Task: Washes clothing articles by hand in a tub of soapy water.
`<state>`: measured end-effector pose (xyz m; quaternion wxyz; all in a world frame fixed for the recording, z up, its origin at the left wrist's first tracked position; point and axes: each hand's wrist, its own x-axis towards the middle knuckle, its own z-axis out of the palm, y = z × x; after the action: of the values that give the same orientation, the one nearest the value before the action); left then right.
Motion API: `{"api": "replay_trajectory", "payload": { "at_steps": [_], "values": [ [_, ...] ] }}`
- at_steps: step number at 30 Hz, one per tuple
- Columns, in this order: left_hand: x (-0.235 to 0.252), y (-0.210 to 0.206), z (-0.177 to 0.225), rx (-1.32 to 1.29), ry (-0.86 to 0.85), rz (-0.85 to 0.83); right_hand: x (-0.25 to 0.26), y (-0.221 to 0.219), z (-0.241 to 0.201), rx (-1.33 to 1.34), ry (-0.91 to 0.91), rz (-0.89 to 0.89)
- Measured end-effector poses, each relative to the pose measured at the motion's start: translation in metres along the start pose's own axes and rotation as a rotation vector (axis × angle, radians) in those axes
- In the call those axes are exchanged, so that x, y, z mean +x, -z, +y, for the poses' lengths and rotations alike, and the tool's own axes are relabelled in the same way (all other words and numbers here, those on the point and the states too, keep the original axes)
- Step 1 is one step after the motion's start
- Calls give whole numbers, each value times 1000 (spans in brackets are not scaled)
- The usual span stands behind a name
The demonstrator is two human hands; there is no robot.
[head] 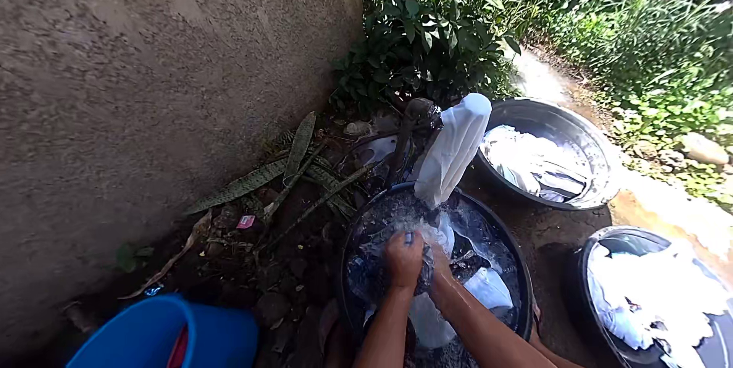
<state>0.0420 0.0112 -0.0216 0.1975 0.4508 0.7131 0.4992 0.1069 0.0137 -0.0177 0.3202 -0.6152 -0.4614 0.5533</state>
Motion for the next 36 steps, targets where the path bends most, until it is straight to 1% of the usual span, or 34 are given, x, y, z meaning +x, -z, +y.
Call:
{"api": "replay_trajectory", "payload": {
  "at_steps": [1,2,3,4,5,6,8,9,10,11,12,13,15,16,17,18,19,21,22,24,26,27,29,31,33,35,36],
  "values": [
    [13,4,-8,60,104,-105,-3,3,-10,151,-140,23],
    [27,7,-18,136,184,-239,-4,8,-17,215,-232,2],
    [41,9,-28,209,222,-355,-2,16,-20,228,-273,-38],
    [49,9,-36,278,222,-399,3,26,-20,194,-294,-67],
    [50,9,-44,322,200,-372,10,40,-15,120,-300,-59],
    [48,10,-54,339,167,-296,18,56,-7,6,-273,-31],
    [40,12,-71,369,85,-130,33,95,9,-331,-124,-10],
    [31,12,-75,388,23,-122,39,110,17,-502,-18,-5],
    [20,10,-76,397,-38,-195,42,118,25,-646,79,-16],
    [7,5,-79,399,-99,-313,42,119,34,-738,142,-62],
    [-6,-2,-84,390,-138,-439,41,116,45,-792,163,-133],
    [-20,-9,-90,389,-126,-544,40,110,58,-827,162,-189],
    [-40,-22,-102,433,-27,-657,38,97,79,-879,138,-225],
    [-46,-26,-105,480,20,-680,38,93,88,-923,104,-234],
    [-48,-27,-107,536,57,-703,39,88,95,-981,57,-253],
    [-49,-26,-108,597,102,-762,38,84,100,-1052,-8,-292],
    [-50,-23,-107,645,156,-861,34,80,102,-1124,-83,-350],
    [-45,-12,-102,724,252,-1100,29,75,92,-1223,-226,-501],
    [-40,-6,-99,741,280,-1200,29,77,83,-1229,-258,-572],
    [-23,9,-91,692,313,-1299,35,91,62,-1135,-196,-680],
    [6,29,-71,479,307,-1334,33,118,27,-880,-42,-649],
    [22,42,-51,384,296,-1321,25,130,2,-722,4,-618],
    [49,75,3,244,222,-1229,7,148,-47,-484,93,-567],
    [74,106,52,149,84,-1118,-12,161,-93,-405,186,-536],
    [91,134,96,83,-55,-968,-26,177,-130,-362,284,-481],
    [99,160,142,51,-186,-844,-39,190,-163,-332,390,-438],
    [100,171,164,52,-258,-800,-46,196,-177,-359,445,-412]
  ]
}}
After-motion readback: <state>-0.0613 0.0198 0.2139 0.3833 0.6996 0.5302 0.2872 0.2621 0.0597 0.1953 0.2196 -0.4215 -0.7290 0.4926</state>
